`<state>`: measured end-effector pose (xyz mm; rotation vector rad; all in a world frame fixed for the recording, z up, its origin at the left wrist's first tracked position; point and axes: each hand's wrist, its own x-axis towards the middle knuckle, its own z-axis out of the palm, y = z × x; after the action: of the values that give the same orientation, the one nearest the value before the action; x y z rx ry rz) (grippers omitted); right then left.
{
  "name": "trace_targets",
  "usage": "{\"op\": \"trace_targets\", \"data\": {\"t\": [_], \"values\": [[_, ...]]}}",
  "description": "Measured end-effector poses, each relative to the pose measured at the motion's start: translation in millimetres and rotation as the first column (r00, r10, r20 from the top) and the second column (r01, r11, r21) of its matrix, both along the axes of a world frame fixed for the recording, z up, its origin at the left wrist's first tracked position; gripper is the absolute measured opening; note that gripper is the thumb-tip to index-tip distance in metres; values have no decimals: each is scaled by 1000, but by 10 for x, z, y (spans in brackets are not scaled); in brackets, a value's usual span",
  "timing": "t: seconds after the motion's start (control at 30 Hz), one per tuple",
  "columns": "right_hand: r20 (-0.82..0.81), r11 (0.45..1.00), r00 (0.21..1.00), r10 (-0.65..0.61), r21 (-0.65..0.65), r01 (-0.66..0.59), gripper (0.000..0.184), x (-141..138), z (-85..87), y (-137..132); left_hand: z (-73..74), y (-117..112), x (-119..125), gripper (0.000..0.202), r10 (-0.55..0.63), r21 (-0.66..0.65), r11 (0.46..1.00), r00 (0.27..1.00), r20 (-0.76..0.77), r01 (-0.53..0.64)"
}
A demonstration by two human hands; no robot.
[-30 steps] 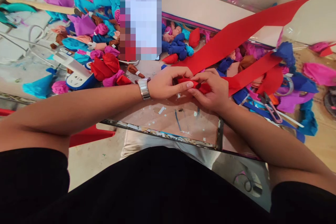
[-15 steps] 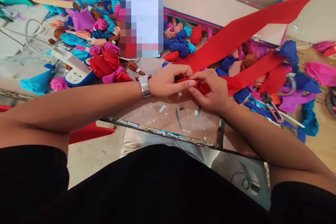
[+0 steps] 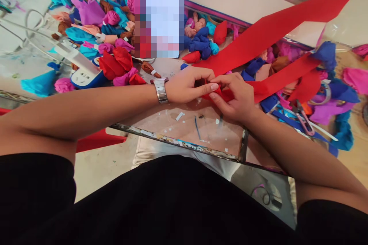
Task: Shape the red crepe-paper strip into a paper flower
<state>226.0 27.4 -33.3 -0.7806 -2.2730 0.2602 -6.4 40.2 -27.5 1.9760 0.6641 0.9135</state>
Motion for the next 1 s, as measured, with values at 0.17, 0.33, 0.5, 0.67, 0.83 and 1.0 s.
{"op": "trace_targets", "data": {"t": [0.17, 0.33, 0.5, 0.67, 0.83, 1.0], "values": [[-43, 997, 999, -7, 82, 10, 26, -20, 19, -9, -45, 19, 3, 57, 20, 13, 1000, 999, 38, -20], [-82, 993, 997, -8, 114, 17, 25, -37, 33, 2, -39, 19, 1, 57, 31, 25, 999, 998, 49, -32], [-108, 996, 994, -12, 89, 22, 26, -29, 37, 10, -18, 9, -9, 53, 2, -5, 1000, 998, 57, -2], [-108, 997, 994, -30, 71, 38, 30, -18, 35, 12, -7, -2, -9, 50, -5, -34, 999, 999, 51, 7], [-69, 997, 995, -75, 8, 76, 45, -3, 11, 21, -1, -3, -5, 55, -13, -48, 999, 999, 44, 15], [-73, 996, 995, -68, 47, 72, 35, -17, 16, 7, 2, 1, 5, 57, 11, -21, 1000, 998, 57, -10]]}}
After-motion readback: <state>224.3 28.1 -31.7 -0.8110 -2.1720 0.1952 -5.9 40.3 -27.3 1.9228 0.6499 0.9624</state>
